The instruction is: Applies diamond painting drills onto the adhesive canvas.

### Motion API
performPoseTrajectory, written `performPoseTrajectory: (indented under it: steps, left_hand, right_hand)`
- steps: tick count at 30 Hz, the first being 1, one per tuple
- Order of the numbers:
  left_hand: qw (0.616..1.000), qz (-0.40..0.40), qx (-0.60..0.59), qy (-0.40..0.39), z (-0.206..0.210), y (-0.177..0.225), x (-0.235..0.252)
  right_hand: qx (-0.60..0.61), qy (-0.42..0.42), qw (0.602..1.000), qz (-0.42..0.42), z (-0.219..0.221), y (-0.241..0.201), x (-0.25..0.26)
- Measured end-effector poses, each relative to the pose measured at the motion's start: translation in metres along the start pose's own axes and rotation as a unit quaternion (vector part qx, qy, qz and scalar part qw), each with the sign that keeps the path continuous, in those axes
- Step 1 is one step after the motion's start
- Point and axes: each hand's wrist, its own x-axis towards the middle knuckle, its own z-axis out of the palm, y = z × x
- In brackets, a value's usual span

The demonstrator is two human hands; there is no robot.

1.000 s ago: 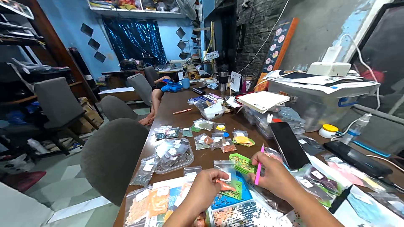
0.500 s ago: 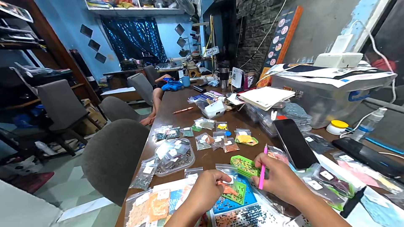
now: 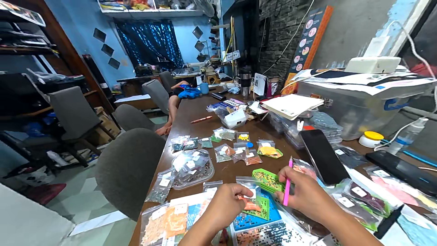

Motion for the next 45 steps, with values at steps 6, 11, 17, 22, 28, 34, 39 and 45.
performPoseTrajectory:
  steps: [6,11,17,22,28,34,39,45]
  left_hand:
    - [0.991,0.035,-0.070,0.112,-0.016,-0.008,-0.003]
    - [0.991,0.103,-0.011,0.080,-0.019,-0.030,0.000]
    - [0.990,0.133,0.038,0.030,-0.009,-0.028,-0.002]
    - [0.969,0.185,-0.008,0.162,-0.010,-0.021,-0.016]
    - [0.921,0.178,-0.182,0.293,-0.023,0.000,-0.075]
    - [0.872,0.136,-0.308,0.355,-0.017,-0.002,-0.102]
    - [0.869,0.127,-0.232,0.418,-0.015,-0.030,-0.092]
    - [0.890,0.163,-0.079,0.419,-0.015,-0.056,-0.081]
  right_hand:
    - [0.002,0.026,0.999,-0.024,0.003,0.003,-0.001]
    - [0.004,0.008,0.999,-0.032,0.004,0.002,-0.001]
    - [-0.007,0.015,0.999,-0.040,0.005,0.002,-0.001]
    - [-0.014,0.031,0.999,-0.039,0.003,-0.001,0.003]
    - [-0.027,-0.055,0.997,-0.056,0.002,-0.014,0.031]
    - [-0.024,-0.137,0.987,-0.077,0.022,-0.014,0.073]
    - [-0.047,-0.180,0.981,-0.050,0.031,-0.020,0.092]
    - [-0.050,-0.202,0.978,-0.018,0.045,-0.020,0.102]
